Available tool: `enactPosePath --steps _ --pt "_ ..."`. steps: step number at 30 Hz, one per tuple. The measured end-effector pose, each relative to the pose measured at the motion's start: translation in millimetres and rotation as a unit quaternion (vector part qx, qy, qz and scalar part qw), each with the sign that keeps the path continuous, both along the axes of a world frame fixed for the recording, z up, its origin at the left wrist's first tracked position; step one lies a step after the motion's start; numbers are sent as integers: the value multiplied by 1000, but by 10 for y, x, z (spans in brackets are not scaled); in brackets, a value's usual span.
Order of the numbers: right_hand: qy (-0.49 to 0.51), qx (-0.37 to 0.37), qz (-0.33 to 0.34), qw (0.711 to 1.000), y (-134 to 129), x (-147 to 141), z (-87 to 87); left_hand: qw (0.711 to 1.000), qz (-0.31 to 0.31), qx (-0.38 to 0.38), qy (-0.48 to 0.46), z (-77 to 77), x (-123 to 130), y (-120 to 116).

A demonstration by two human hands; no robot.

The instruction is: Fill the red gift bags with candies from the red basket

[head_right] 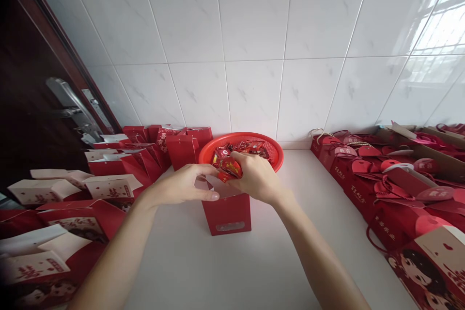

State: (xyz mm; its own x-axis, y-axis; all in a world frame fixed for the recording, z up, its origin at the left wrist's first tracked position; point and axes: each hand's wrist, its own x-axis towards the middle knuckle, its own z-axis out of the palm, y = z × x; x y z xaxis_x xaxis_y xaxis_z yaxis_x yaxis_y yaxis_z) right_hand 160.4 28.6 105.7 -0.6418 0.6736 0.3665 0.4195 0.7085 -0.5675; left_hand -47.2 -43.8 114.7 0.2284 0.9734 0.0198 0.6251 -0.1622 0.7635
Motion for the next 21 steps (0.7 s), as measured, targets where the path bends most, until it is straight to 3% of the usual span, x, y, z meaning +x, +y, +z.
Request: enactPosePath --steps 6,14,18,21 --pt "-55 61 -25 996 -42 -53 -16 1000 14 2 -18 -27 -6 14" --pt "133 -81 68 985 -39 58 18 999 47 -11 6 -11 3 17" --pt "138 -149 104 974 -35 99 40 999 36 -15 2 -15 -11 25" --pt "110 -132 119 978 -23 122 53 999 34 -15 26 -17 -10 33"
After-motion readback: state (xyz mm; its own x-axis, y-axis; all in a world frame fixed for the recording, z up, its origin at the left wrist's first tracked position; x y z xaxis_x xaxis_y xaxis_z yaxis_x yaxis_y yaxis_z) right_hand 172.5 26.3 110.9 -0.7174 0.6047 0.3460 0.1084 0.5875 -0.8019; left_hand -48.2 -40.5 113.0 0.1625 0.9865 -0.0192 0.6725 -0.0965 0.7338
